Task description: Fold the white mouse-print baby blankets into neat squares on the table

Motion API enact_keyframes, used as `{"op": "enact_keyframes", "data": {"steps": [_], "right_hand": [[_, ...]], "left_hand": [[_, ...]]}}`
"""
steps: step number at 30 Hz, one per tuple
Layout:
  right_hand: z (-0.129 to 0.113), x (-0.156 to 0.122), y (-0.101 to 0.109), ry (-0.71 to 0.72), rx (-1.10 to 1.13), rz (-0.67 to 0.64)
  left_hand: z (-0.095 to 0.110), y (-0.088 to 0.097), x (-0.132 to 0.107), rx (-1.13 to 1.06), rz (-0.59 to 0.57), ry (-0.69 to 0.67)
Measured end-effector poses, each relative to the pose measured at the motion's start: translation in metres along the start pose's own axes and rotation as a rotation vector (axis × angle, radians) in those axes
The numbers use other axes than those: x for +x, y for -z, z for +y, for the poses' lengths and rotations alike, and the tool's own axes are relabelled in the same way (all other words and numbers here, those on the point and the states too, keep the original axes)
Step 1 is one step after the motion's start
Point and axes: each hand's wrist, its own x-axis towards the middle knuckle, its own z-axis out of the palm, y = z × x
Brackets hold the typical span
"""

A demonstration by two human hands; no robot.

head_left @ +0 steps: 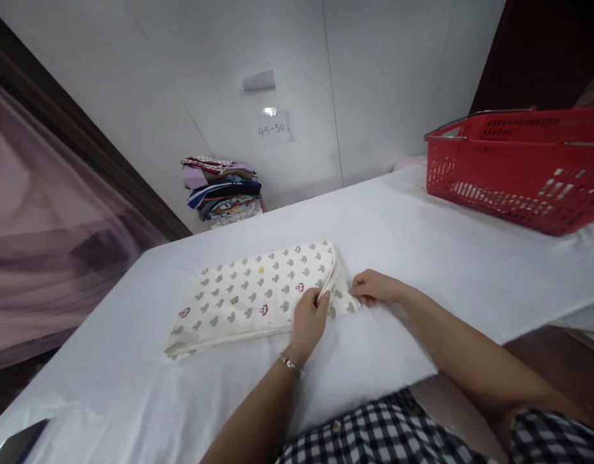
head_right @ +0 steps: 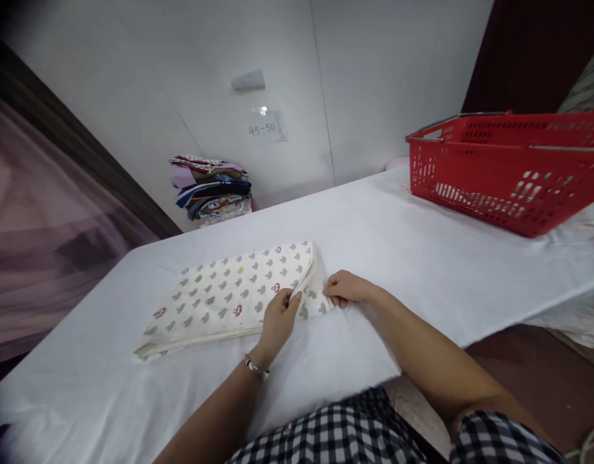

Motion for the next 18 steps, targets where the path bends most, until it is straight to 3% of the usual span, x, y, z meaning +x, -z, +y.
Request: {"op": "enact_keyframes", "data": {"steps": [5,9,12,18], "right_hand": [[-0.004,0.012,-0.013,0.071,0.017,0.302],[-0.009,0.02,-0.022,0.07,-0.306,0.415],[-0.009,0.024,-0.023,0.054,-0.441,0.455],[-0.006,0.023,-0.012,0.039,-0.394,0.443]], "left_hand": [[0.003,0.001,0.001,-0.043,0.048,0.063],[0.005,0.0,0.0,-0.007,0.038,0.056],[0.003,-0.002,-0.001,0.007,0.022,0.021],[0.003,-0.003,-0.003,0.103,0.006,-0.042]]}}
